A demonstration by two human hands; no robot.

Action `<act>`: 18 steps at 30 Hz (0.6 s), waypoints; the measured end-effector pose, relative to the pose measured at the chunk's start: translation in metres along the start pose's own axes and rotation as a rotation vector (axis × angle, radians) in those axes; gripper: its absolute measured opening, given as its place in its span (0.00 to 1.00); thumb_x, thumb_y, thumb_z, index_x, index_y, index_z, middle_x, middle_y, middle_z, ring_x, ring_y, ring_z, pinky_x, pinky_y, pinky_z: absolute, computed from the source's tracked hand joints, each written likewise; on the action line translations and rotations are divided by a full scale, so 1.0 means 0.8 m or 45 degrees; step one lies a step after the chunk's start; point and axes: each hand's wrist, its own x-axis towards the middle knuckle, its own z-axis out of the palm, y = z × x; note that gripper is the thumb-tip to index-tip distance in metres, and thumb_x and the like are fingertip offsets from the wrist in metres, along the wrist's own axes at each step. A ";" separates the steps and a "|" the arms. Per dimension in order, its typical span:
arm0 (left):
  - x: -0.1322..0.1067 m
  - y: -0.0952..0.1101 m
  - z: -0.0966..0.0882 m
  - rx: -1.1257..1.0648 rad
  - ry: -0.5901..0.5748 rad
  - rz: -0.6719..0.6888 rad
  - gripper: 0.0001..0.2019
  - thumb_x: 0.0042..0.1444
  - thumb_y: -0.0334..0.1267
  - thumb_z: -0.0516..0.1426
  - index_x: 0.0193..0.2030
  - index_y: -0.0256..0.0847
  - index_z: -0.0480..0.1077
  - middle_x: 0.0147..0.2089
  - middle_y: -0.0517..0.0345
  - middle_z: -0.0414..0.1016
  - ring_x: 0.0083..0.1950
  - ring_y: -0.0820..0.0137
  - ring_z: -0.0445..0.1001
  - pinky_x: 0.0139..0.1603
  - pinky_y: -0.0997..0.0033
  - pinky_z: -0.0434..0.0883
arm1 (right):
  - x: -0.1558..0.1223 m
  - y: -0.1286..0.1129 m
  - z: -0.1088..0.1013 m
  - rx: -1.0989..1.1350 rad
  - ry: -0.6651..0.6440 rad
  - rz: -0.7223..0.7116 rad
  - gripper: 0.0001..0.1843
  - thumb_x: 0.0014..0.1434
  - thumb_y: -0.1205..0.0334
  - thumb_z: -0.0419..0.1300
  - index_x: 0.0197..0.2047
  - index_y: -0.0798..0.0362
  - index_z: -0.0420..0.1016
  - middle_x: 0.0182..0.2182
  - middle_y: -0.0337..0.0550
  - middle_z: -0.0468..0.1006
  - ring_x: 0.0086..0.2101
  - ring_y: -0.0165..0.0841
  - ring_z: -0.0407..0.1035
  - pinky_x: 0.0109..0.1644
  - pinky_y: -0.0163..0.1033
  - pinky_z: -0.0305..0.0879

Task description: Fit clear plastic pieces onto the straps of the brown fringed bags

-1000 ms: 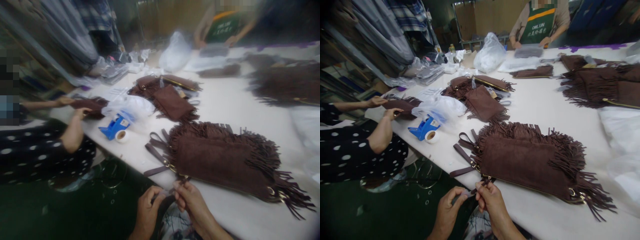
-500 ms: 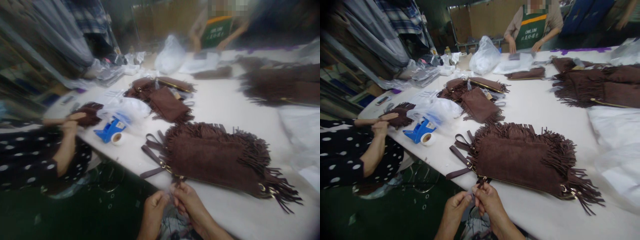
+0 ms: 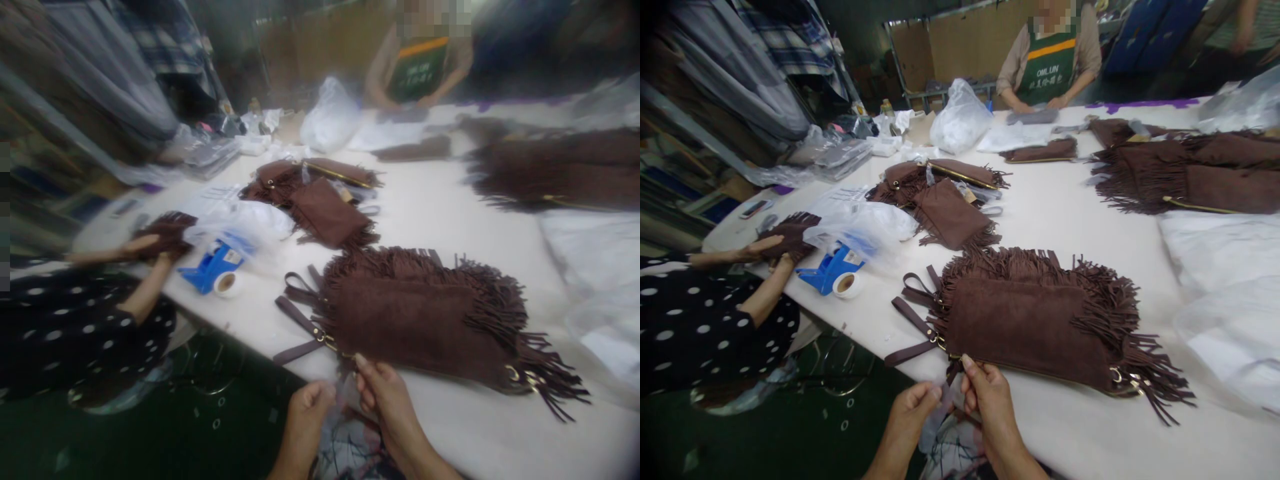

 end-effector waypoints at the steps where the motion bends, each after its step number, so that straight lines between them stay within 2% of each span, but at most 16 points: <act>1: 0.001 0.002 0.003 0.013 0.010 0.007 0.22 0.52 0.55 0.59 0.30 0.34 0.74 0.28 0.55 0.74 0.32 0.66 0.71 0.34 0.71 0.65 | 0.001 0.001 0.000 0.035 -0.015 0.013 0.25 0.53 0.42 0.63 0.20 0.54 0.65 0.09 0.28 0.57 0.11 0.20 0.48 0.16 0.28 0.47; 6: 0.006 0.020 0.020 0.103 0.040 0.068 0.25 0.54 0.58 0.55 0.30 0.34 0.74 0.26 0.57 0.72 0.28 0.71 0.65 0.29 0.74 0.60 | 0.001 0.000 -0.006 0.060 -0.070 0.003 0.23 0.52 0.44 0.65 0.23 0.55 0.67 0.14 0.32 0.66 0.13 0.19 0.49 0.16 0.27 0.48; 10: 0.012 0.032 0.032 0.134 0.009 0.125 0.23 0.56 0.56 0.54 0.27 0.35 0.71 0.23 0.61 0.66 0.25 0.73 0.60 0.26 0.75 0.57 | 0.001 -0.005 -0.008 0.058 -0.081 0.012 0.23 0.51 0.44 0.66 0.21 0.55 0.67 0.14 0.30 0.62 0.13 0.18 0.47 0.15 0.27 0.48; 14: 0.019 0.035 0.040 0.163 -0.016 0.121 0.24 0.57 0.57 0.53 0.27 0.35 0.71 0.24 0.59 0.68 0.26 0.72 0.62 0.28 0.74 0.58 | 0.003 -0.005 -0.008 0.057 -0.056 0.027 0.23 0.49 0.44 0.67 0.22 0.55 0.68 0.15 0.31 0.64 0.12 0.17 0.48 0.15 0.27 0.48; 18: 0.023 0.038 0.045 0.216 -0.019 0.152 0.25 0.58 0.58 0.51 0.27 0.36 0.71 0.25 0.58 0.69 0.28 0.70 0.63 0.30 0.73 0.60 | 0.002 -0.004 -0.013 -0.032 -0.050 -0.055 0.24 0.52 0.42 0.64 0.23 0.56 0.70 0.16 0.34 0.67 0.13 0.18 0.52 0.17 0.27 0.50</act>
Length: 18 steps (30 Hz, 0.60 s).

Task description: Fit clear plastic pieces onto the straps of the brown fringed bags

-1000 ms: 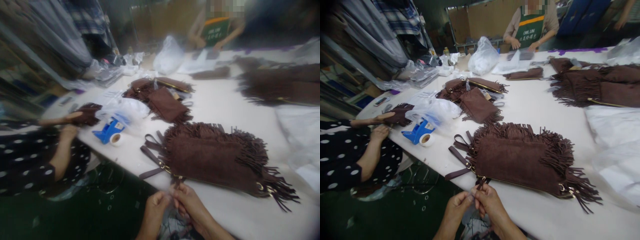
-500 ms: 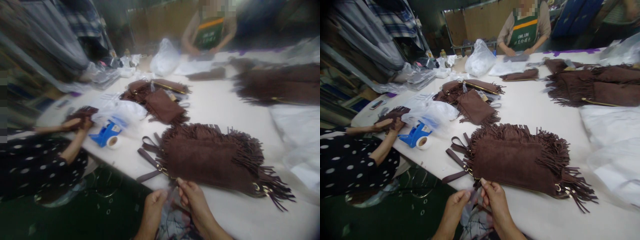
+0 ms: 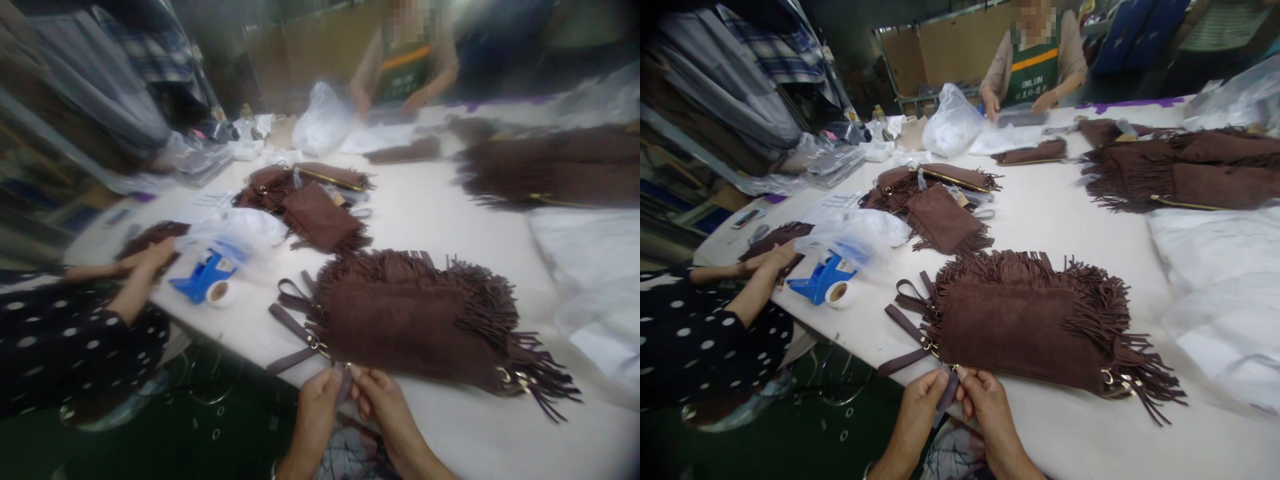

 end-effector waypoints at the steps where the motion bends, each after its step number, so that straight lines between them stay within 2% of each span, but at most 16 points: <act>1: 0.000 0.001 0.001 0.006 0.005 -0.003 0.25 0.58 0.58 0.51 0.27 0.36 0.70 0.24 0.58 0.69 0.27 0.71 0.63 0.30 0.73 0.60 | -0.002 0.001 -0.002 -0.024 0.015 -0.032 0.24 0.52 0.42 0.64 0.24 0.56 0.70 0.16 0.34 0.68 0.14 0.19 0.53 0.17 0.27 0.51; 4: 0.000 0.003 0.002 -0.005 0.012 -0.017 0.25 0.58 0.59 0.51 0.27 0.35 0.70 0.25 0.58 0.69 0.28 0.70 0.64 0.30 0.73 0.60 | -0.008 0.006 -0.009 -0.073 0.040 -0.088 0.24 0.51 0.39 0.63 0.33 0.55 0.72 0.20 0.36 0.73 0.13 0.21 0.56 0.16 0.28 0.50; 6: -0.001 0.003 0.003 -0.029 0.012 -0.041 0.25 0.58 0.58 0.51 0.29 0.35 0.71 0.26 0.58 0.69 0.29 0.70 0.65 0.30 0.73 0.60 | -0.012 0.010 -0.012 -0.077 -0.009 -0.092 0.27 0.49 0.39 0.64 0.40 0.54 0.71 0.22 0.37 0.75 0.12 0.21 0.56 0.14 0.28 0.49; 8: -0.002 0.003 0.006 -0.053 0.019 -0.059 0.24 0.57 0.58 0.52 0.31 0.35 0.71 0.26 0.58 0.69 0.30 0.69 0.65 0.31 0.73 0.61 | -0.013 0.013 -0.012 -0.071 -0.065 -0.084 0.28 0.49 0.39 0.64 0.42 0.54 0.70 0.21 0.36 0.75 0.11 0.22 0.56 0.14 0.28 0.49; 13: -0.001 0.002 0.019 -0.051 0.075 -0.082 0.26 0.54 0.62 0.53 0.28 0.36 0.71 0.24 0.59 0.68 0.27 0.70 0.65 0.29 0.74 0.61 | -0.006 0.008 -0.007 -0.039 -0.019 -0.035 0.26 0.49 0.39 0.63 0.35 0.56 0.71 0.17 0.34 0.71 0.11 0.20 0.53 0.14 0.28 0.49; 18: 0.001 -0.003 0.025 -0.148 0.155 -0.087 0.27 0.51 0.62 0.56 0.28 0.36 0.72 0.27 0.55 0.73 0.32 0.67 0.70 0.34 0.72 0.66 | -0.002 0.004 -0.004 -0.013 0.085 -0.053 0.26 0.46 0.38 0.65 0.28 0.56 0.70 0.14 0.32 0.68 0.11 0.20 0.52 0.15 0.28 0.50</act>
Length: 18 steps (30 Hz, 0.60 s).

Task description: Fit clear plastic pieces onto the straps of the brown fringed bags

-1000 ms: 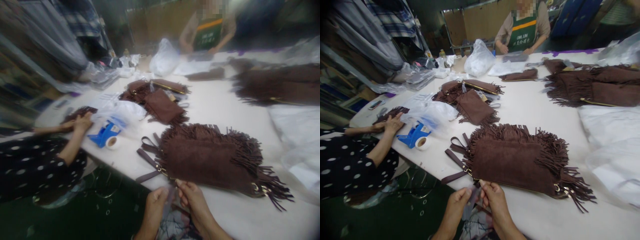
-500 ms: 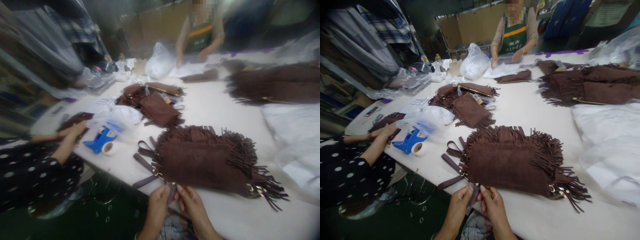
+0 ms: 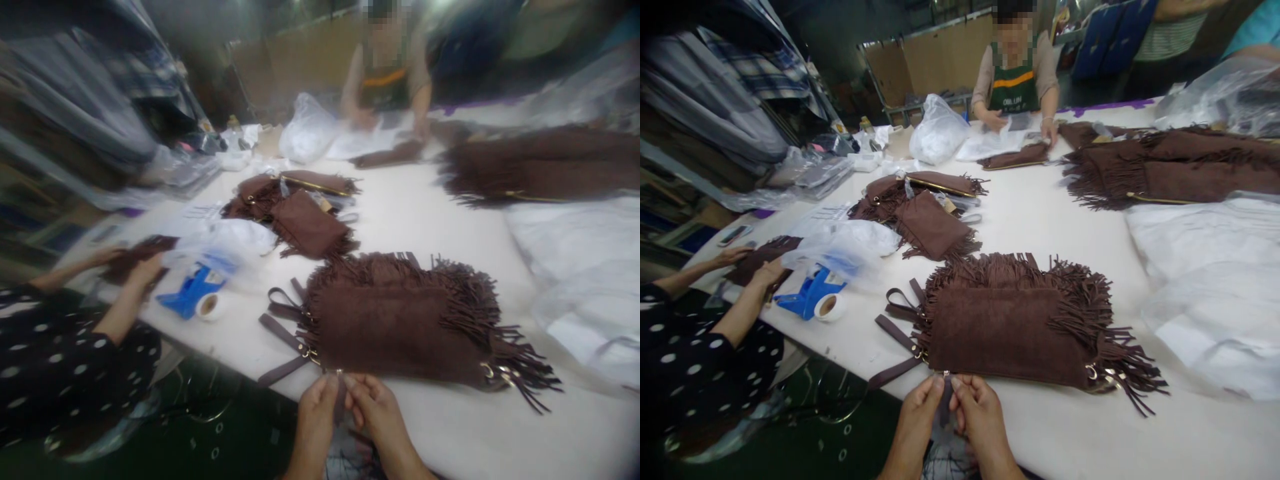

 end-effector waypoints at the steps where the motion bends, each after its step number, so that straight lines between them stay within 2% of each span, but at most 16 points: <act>1: 0.000 -0.002 -0.001 -0.050 0.009 -0.012 0.26 0.50 0.62 0.57 0.30 0.35 0.73 0.28 0.54 0.74 0.32 0.65 0.71 0.34 0.72 0.67 | -0.001 0.001 0.001 0.001 0.023 -0.003 0.26 0.46 0.37 0.64 0.27 0.55 0.69 0.13 0.31 0.66 0.11 0.20 0.51 0.15 0.28 0.49; 5: 0.000 -0.014 -0.007 -0.244 0.098 -0.064 0.25 0.44 0.56 0.65 0.39 0.35 0.76 0.34 0.48 0.79 0.36 0.61 0.76 0.35 0.70 0.71 | -0.002 0.008 0.006 0.050 0.085 0.014 0.27 0.46 0.35 0.63 0.23 0.53 0.66 0.09 0.26 0.57 0.10 0.20 0.46 0.13 0.27 0.43; 9: 0.001 -0.024 -0.004 -0.336 0.228 -0.080 0.23 0.41 0.51 0.68 0.38 0.34 0.75 0.34 0.47 0.80 0.33 0.64 0.77 0.33 0.71 0.71 | 0.001 0.014 0.009 0.059 0.113 0.028 0.27 0.46 0.34 0.62 0.24 0.52 0.65 0.09 0.25 0.56 0.10 0.20 0.45 0.14 0.27 0.42; 14: 0.004 -0.025 0.015 -0.340 0.314 -0.016 0.19 0.42 0.48 0.68 0.34 0.35 0.72 0.31 0.50 0.78 0.32 0.67 0.75 0.34 0.72 0.71 | 0.002 0.010 0.006 0.026 0.187 0.003 0.28 0.42 0.36 0.65 0.26 0.54 0.69 0.13 0.30 0.63 0.12 0.22 0.50 0.15 0.29 0.46; 18: 0.005 -0.023 0.023 -0.355 0.352 0.002 0.18 0.43 0.47 0.68 0.33 0.35 0.71 0.30 0.53 0.76 0.32 0.69 0.74 0.33 0.74 0.70 | -0.005 0.005 0.002 -0.081 0.229 -0.027 0.24 0.45 0.39 0.65 0.30 0.55 0.75 0.17 0.34 0.69 0.16 0.25 0.55 0.17 0.31 0.51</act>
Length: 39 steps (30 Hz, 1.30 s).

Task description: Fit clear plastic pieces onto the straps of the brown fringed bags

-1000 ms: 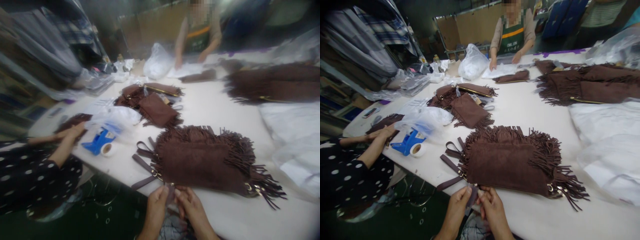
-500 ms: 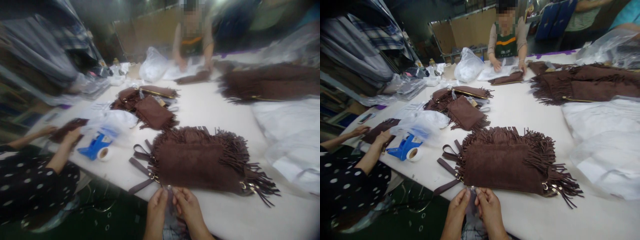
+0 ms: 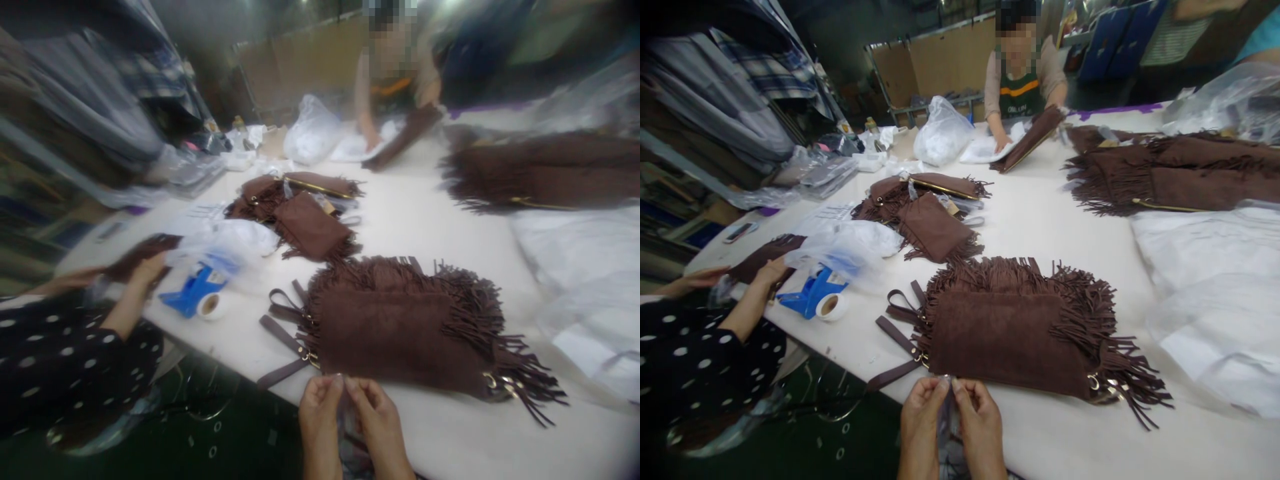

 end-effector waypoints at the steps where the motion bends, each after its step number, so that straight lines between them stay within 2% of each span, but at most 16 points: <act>1: 0.000 0.000 0.000 -0.017 -0.002 -0.009 0.17 0.44 0.46 0.68 0.33 0.35 0.71 0.30 0.54 0.76 0.32 0.69 0.73 0.33 0.74 0.70 | -0.002 -0.001 -0.001 -0.031 -0.003 -0.026 0.24 0.46 0.40 0.65 0.30 0.54 0.76 0.18 0.35 0.70 0.17 0.26 0.57 0.18 0.31 0.52; 4: 0.000 -0.003 -0.001 -0.072 -0.021 -0.052 0.17 0.44 0.46 0.68 0.33 0.35 0.71 0.31 0.54 0.76 0.32 0.70 0.73 0.33 0.74 0.70 | -0.004 -0.002 -0.002 -0.095 -0.021 -0.108 0.21 0.48 0.42 0.64 0.29 0.54 0.77 0.22 0.39 0.75 0.21 0.30 0.63 0.23 0.32 0.58; 8: 0.001 -0.011 -0.004 -0.120 -0.017 -0.075 0.17 0.44 0.46 0.68 0.35 0.35 0.72 0.33 0.52 0.77 0.33 0.68 0.74 0.35 0.72 0.71 | -0.004 -0.003 -0.001 -0.150 -0.038 -0.171 0.20 0.51 0.43 0.62 0.29 0.54 0.77 0.26 0.43 0.79 0.30 0.37 0.70 0.33 0.36 0.66; 13: 0.005 -0.016 -0.005 -0.083 0.042 -0.053 0.17 0.43 0.47 0.68 0.33 0.35 0.73 0.30 0.54 0.76 0.31 0.69 0.73 0.33 0.73 0.70 | -0.006 0.002 0.000 -0.237 -0.063 -0.225 0.20 0.56 0.44 0.58 0.32 0.54 0.76 0.29 0.43 0.80 0.32 0.37 0.71 0.38 0.36 0.66; 20: -0.002 -0.003 0.000 -0.051 0.046 -0.054 0.19 0.42 0.49 0.68 0.32 0.35 0.72 0.29 0.55 0.75 0.30 0.69 0.73 0.31 0.73 0.70 | -0.013 0.000 -0.014 -0.270 -0.184 -0.334 0.16 0.58 0.48 0.58 0.39 0.52 0.79 0.37 0.44 0.80 0.40 0.38 0.72 0.46 0.36 0.65; 22: -0.004 0.001 0.000 -0.048 0.026 -0.088 0.19 0.43 0.49 0.68 0.32 0.36 0.71 0.27 0.56 0.74 0.28 0.71 0.71 0.29 0.74 0.69 | -0.013 -0.007 -0.018 -0.212 -0.230 -0.288 0.16 0.57 0.49 0.59 0.38 0.52 0.79 0.35 0.43 0.80 0.38 0.37 0.72 0.43 0.35 0.66; 25: -0.003 0.005 0.000 -0.054 -0.018 -0.155 0.20 0.41 0.50 0.68 0.32 0.36 0.70 0.24 0.58 0.73 0.24 0.72 0.70 0.26 0.75 0.67 | -0.012 -0.015 -0.019 -0.088 -0.262 -0.178 0.16 0.54 0.47 0.61 0.34 0.53 0.77 0.26 0.39 0.77 0.29 0.34 0.70 0.34 0.34 0.66; 28: 0.001 0.006 -0.003 -0.059 -0.042 -0.177 0.21 0.39 0.51 0.69 0.31 0.37 0.69 0.23 0.59 0.72 0.24 0.72 0.70 0.25 0.76 0.67 | -0.011 -0.011 -0.015 0.049 -0.235 -0.124 0.17 0.49 0.46 0.66 0.30 0.54 0.75 0.23 0.38 0.75 0.25 0.31 0.68 0.30 0.32 0.65; 32: 0.003 0.009 -0.008 -0.064 -0.078 -0.238 0.22 0.38 0.52 0.69 0.29 0.38 0.68 0.22 0.60 0.71 0.21 0.73 0.69 0.24 0.75 0.66 | -0.004 0.006 -0.007 0.161 -0.184 0.088 0.24 0.42 0.42 0.68 0.29 0.54 0.71 0.15 0.32 0.69 0.13 0.23 0.54 0.15 0.28 0.51; 34: 0.002 0.012 -0.008 -0.081 -0.135 -0.252 0.21 0.39 0.51 0.69 0.29 0.38 0.67 0.22 0.60 0.71 0.21 0.73 0.68 0.23 0.75 0.66 | 0.002 0.014 -0.004 0.209 -0.215 0.127 0.24 0.41 0.41 0.68 0.27 0.53 0.69 0.13 0.30 0.66 0.11 0.21 0.49 0.13 0.27 0.46; 36: -0.001 0.015 -0.006 -0.102 -0.166 -0.241 0.20 0.39 0.50 0.69 0.28 0.38 0.67 0.22 0.60 0.71 0.21 0.72 0.70 0.24 0.75 0.66 | 0.007 0.018 -0.003 0.243 -0.222 0.131 0.23 0.40 0.44 0.68 0.26 0.53 0.67 0.12 0.29 0.65 0.11 0.21 0.49 0.13 0.27 0.46; 39: -0.005 0.017 0.000 -0.111 -0.125 -0.194 0.20 0.36 0.47 0.71 0.28 0.38 0.69 0.23 0.60 0.73 0.24 0.71 0.72 0.26 0.75 0.68 | 0.011 0.020 -0.001 0.239 -0.177 0.130 0.21 0.40 0.46 0.68 0.25 0.52 0.65 0.12 0.29 0.65 0.10 0.21 0.49 0.12 0.27 0.46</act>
